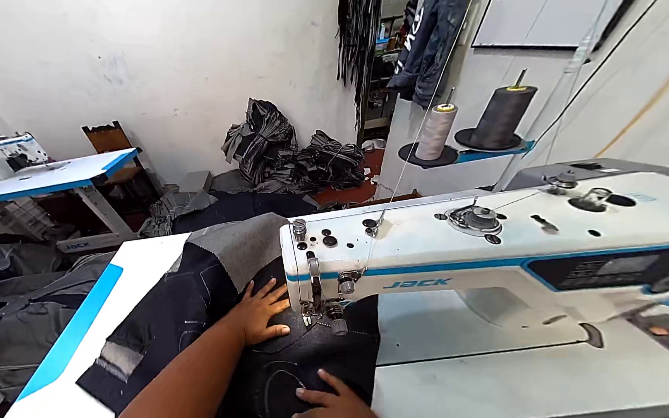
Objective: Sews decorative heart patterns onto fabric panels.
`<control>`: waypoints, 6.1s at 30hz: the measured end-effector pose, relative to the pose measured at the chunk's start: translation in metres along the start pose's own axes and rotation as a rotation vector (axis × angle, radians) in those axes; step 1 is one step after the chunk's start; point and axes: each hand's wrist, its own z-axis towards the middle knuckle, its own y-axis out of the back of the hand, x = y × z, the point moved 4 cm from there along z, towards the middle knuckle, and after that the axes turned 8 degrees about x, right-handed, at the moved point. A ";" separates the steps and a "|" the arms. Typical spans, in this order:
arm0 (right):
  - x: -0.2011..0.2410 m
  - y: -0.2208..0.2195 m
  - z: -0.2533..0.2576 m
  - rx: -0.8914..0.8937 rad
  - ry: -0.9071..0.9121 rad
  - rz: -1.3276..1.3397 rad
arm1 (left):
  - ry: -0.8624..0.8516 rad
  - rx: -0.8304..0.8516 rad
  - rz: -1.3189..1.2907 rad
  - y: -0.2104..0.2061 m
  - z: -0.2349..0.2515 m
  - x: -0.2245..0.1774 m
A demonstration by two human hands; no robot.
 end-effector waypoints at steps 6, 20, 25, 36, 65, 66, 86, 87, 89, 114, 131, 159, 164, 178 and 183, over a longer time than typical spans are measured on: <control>-0.068 0.104 -0.060 0.397 -0.493 0.025 | 0.461 -0.010 -0.325 -0.030 -0.052 -0.074; 0.001 -0.007 0.002 0.268 -0.569 -0.189 | -0.348 -0.010 0.048 -0.051 -0.046 -0.019; -0.036 0.007 0.007 0.275 -0.481 -0.220 | -0.256 -0.135 0.059 -0.043 -0.038 -0.017; -0.003 0.024 0.043 0.517 -0.835 0.024 | -0.428 -0.011 0.266 -0.029 -0.030 -0.015; -0.063 0.038 0.018 0.372 -0.449 -0.148 | 0.259 0.007 -0.218 -0.033 -0.028 -0.073; -0.064 0.041 0.019 0.396 -0.460 -0.142 | 0.250 0.028 -0.200 -0.029 -0.029 -0.073; -0.110 0.088 0.030 0.242 -0.275 -0.326 | 0.191 -0.219 -0.154 -0.047 -0.030 -0.065; -0.110 0.095 0.034 0.316 -0.277 -0.347 | 0.230 -0.169 -0.169 -0.045 -0.031 -0.069; -0.106 0.101 0.041 0.450 -0.364 -0.370 | 0.242 -0.054 -0.121 -0.036 -0.033 -0.069; -0.081 0.053 0.023 0.403 -0.549 -0.227 | -0.011 -0.065 -0.109 -0.038 -0.034 -0.052; -0.047 0.034 0.013 0.377 -0.656 -0.174 | 0.031 -0.124 -0.114 -0.044 -0.045 -0.063; -0.115 0.101 0.042 0.685 -0.444 -0.280 | 0.515 -0.024 -0.230 -0.022 -0.014 -0.109; -0.116 0.099 0.040 0.636 -0.417 -0.320 | 0.537 -0.010 -0.270 -0.019 -0.013 -0.113; -0.050 0.033 0.008 0.293 -0.668 -0.237 | -0.128 -0.033 0.049 -0.016 -0.002 -0.029; -0.032 0.013 0.017 0.106 -0.701 -0.363 | -0.342 -0.072 0.145 -0.008 0.006 -0.012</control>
